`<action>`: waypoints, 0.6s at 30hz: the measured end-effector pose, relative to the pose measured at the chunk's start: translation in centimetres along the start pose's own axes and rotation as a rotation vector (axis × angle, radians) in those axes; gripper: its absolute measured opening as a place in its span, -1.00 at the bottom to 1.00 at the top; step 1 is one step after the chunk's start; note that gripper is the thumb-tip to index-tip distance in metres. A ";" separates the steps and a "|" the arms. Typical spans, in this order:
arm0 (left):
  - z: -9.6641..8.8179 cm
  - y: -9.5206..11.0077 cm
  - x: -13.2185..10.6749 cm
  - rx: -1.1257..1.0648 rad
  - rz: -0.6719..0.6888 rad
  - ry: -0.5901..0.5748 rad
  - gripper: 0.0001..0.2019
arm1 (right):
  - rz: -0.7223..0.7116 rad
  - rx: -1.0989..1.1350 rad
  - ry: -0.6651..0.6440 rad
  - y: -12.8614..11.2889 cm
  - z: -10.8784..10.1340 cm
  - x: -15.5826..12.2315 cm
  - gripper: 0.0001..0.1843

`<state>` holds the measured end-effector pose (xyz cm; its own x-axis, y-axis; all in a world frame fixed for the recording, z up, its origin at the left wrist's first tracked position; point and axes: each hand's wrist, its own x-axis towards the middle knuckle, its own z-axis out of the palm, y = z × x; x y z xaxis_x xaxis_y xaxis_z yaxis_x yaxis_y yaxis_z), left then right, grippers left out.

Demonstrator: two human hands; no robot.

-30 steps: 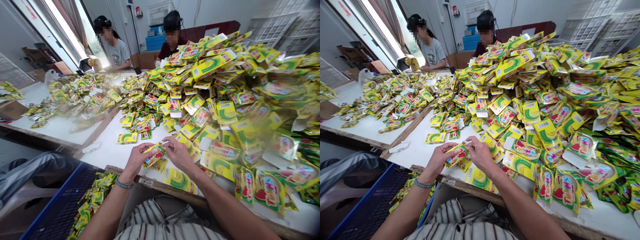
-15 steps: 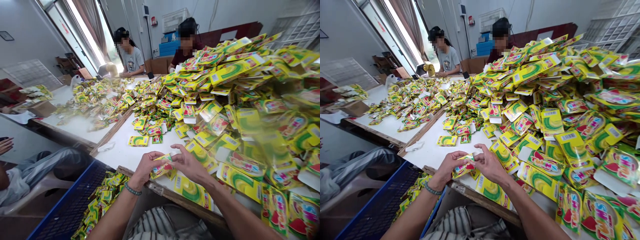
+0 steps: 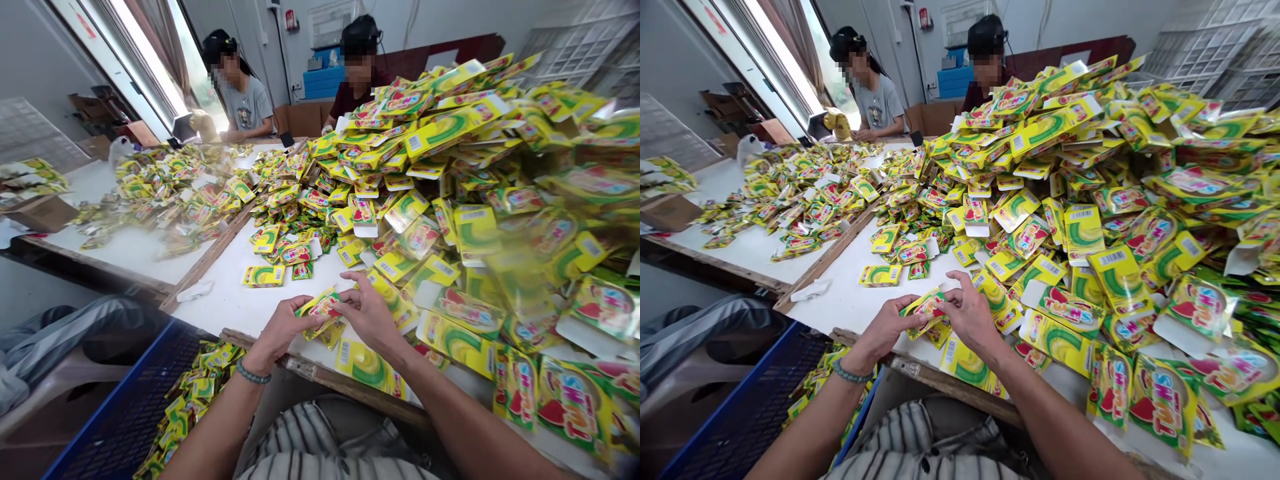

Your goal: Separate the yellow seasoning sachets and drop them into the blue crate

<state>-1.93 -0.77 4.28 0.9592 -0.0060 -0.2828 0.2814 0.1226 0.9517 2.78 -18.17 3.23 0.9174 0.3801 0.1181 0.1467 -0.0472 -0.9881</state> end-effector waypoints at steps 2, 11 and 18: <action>0.3 -0.2 0.0 0.024 -0.015 0.010 -0.61 | -0.021 -0.090 -0.051 0.1 -0.4 0.0 -0.51; 0.1 -0.6 -1.0 -0.018 -0.111 0.006 -0.61 | 0.104 0.178 -0.335 -0.2 -0.4 -0.5 -0.46; -7.8 6.6 2.8 0.101 0.138 0.295 -0.45 | -0.106 -0.037 -0.021 0.3 0.3 0.0 -0.54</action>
<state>2.39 7.76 8.81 0.9428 0.2932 -0.1586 0.1649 0.0031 0.9863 2.66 -17.91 2.91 0.8880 0.4044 0.2188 0.2560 -0.0396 -0.9659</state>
